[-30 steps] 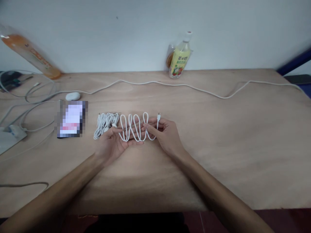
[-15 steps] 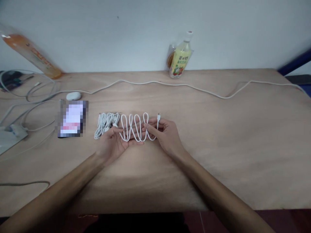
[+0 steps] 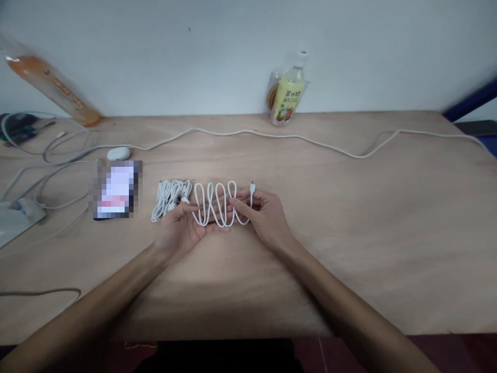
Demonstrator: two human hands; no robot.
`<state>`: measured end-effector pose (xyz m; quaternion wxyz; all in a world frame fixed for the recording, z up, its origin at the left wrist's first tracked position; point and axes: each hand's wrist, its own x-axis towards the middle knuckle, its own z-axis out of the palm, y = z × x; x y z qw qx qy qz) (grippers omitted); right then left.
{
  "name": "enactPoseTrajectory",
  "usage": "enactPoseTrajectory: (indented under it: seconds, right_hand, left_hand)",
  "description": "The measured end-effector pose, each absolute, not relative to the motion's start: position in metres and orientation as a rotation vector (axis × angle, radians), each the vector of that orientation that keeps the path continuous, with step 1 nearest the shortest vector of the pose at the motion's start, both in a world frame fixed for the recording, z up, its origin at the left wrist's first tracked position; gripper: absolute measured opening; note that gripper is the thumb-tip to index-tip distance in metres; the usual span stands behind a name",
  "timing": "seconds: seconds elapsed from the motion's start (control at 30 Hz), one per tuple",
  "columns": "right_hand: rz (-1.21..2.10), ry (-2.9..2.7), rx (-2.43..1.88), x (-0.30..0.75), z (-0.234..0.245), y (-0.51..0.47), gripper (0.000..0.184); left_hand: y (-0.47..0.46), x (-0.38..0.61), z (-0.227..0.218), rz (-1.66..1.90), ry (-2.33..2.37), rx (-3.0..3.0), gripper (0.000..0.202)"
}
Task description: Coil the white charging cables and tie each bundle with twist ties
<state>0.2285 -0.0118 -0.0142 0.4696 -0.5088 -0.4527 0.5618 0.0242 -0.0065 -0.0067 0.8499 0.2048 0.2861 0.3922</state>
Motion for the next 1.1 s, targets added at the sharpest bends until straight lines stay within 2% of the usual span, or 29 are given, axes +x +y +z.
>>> enactPoseTrajectory:
  seconds: [1.1]
  right_hand:
    - [1.403, -1.098, -1.249, 0.2279, -0.0139, -0.0122, 0.033]
  left_hand:
    - [-0.007, 0.0244, -0.0064, 0.831, 0.579, 0.407, 0.07]
